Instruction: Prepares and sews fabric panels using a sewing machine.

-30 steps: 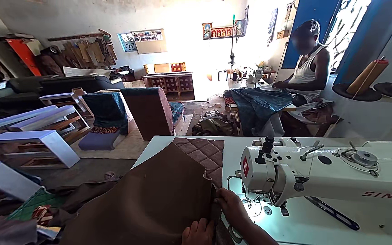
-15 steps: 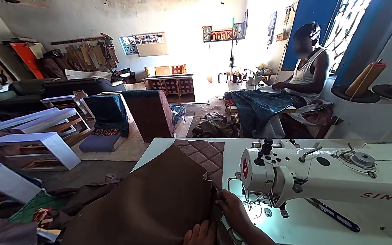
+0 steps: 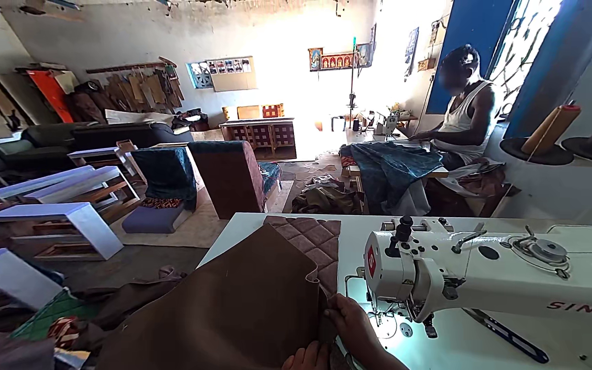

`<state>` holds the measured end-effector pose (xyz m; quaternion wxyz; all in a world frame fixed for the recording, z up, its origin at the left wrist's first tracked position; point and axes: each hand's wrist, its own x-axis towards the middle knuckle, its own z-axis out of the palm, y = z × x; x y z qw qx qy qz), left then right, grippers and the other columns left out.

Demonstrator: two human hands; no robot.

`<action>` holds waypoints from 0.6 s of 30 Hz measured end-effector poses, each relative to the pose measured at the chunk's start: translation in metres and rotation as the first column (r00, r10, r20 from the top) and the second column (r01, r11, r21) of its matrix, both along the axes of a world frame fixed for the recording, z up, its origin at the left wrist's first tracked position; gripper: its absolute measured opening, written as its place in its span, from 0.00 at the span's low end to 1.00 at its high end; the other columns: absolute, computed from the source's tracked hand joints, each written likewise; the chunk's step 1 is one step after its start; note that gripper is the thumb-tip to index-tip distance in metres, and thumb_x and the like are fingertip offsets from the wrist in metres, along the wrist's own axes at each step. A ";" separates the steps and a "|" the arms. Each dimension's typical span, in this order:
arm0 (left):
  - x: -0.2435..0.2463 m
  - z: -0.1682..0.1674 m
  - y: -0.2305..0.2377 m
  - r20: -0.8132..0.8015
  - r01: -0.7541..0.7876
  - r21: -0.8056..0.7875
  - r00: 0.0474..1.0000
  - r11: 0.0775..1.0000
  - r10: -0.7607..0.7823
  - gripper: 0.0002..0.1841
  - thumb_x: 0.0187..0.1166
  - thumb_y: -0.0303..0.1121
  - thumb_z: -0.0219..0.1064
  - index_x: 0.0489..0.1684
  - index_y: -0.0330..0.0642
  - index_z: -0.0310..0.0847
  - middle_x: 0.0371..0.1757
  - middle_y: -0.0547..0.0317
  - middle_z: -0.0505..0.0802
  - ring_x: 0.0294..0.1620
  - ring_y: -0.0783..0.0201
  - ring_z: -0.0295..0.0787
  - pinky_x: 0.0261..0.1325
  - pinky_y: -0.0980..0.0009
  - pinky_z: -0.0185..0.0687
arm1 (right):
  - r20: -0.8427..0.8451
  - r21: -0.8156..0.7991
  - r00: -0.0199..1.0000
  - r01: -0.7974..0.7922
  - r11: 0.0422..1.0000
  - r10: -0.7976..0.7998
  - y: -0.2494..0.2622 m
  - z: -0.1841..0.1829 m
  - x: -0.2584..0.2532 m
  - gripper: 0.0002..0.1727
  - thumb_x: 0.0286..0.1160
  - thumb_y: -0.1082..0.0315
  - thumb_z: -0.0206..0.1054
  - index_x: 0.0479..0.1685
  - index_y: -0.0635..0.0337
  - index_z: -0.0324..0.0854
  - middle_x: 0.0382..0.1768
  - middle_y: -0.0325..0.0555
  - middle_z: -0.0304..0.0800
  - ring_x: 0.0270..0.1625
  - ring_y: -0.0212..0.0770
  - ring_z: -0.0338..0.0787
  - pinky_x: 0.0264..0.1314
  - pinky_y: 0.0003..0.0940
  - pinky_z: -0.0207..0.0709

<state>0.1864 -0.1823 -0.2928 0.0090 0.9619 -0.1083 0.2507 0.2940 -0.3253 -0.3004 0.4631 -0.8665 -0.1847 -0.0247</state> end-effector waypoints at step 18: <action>0.003 -0.007 0.002 -0.025 0.023 -0.058 0.999 0.998 -0.024 0.10 0.78 0.31 0.67 0.43 0.52 0.97 0.51 0.62 0.99 0.36 0.58 0.95 0.35 0.62 0.87 | 0.012 0.194 1.000 -0.014 0.981 0.012 -0.004 -0.004 0.003 0.15 0.84 0.59 0.62 0.52 0.62 0.87 0.46 0.45 0.92 0.52 0.36 0.90 0.62 0.33 0.81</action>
